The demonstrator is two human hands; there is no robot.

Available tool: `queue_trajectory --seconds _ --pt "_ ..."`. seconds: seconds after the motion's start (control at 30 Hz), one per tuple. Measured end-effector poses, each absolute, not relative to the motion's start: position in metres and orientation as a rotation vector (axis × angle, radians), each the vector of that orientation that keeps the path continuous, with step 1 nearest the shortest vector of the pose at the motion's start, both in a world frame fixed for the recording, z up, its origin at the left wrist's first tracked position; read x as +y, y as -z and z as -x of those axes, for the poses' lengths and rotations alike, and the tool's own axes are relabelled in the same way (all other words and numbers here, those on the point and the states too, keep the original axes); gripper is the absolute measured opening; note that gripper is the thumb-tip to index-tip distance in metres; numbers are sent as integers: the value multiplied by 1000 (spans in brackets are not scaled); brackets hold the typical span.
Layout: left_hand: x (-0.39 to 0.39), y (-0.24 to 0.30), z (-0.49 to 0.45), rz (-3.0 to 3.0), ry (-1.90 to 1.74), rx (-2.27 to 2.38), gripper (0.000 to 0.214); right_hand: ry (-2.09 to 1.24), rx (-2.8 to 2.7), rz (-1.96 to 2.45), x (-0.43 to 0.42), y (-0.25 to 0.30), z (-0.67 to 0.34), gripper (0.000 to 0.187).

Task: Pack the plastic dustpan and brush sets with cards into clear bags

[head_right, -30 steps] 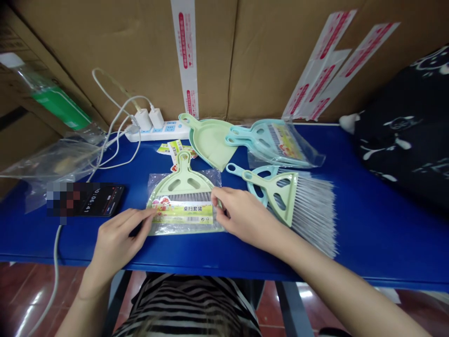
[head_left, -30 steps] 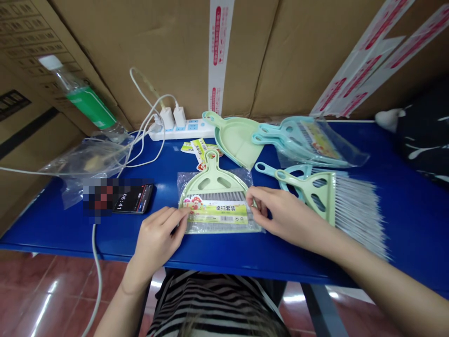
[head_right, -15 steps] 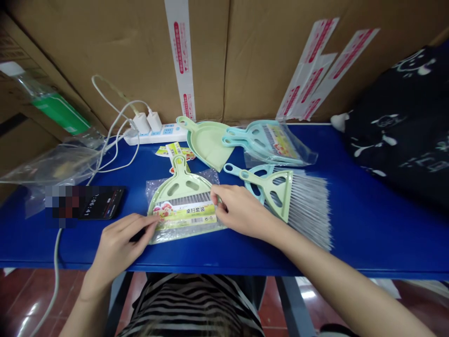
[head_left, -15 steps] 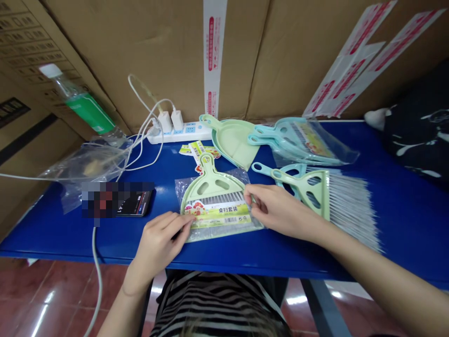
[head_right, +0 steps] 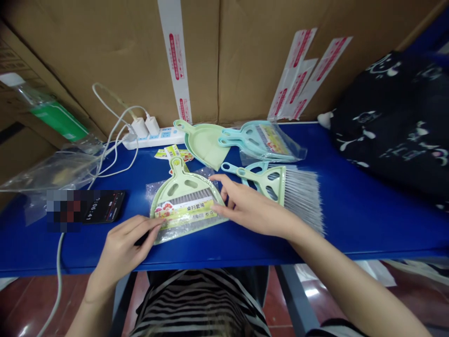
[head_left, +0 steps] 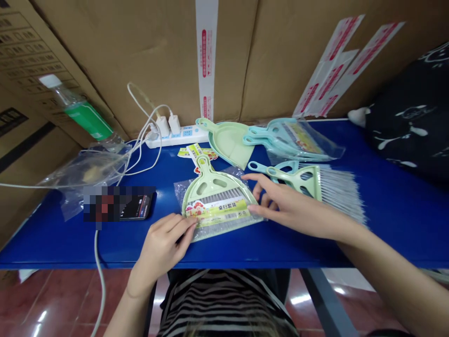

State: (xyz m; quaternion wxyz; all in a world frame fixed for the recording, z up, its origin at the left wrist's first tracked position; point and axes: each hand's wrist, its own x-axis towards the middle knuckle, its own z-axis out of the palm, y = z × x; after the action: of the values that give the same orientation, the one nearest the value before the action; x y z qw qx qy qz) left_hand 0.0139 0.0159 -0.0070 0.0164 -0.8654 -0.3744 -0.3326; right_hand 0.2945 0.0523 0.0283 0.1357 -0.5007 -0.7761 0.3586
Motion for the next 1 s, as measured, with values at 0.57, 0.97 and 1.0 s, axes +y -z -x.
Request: queue_trajectory --seconds 0.57,0.97,1.0 --pt "11 11 -11 2986 972 -910 34 -1560 -1082 1093 18 9 -276 71" --pt "11 7 -11 3111 862 -780 50 -1708 -1142 942 20 24 -246 60" --pt "11 6 -10 3089 874 -777 49 -1711 -1150 932 21 23 -246 61"
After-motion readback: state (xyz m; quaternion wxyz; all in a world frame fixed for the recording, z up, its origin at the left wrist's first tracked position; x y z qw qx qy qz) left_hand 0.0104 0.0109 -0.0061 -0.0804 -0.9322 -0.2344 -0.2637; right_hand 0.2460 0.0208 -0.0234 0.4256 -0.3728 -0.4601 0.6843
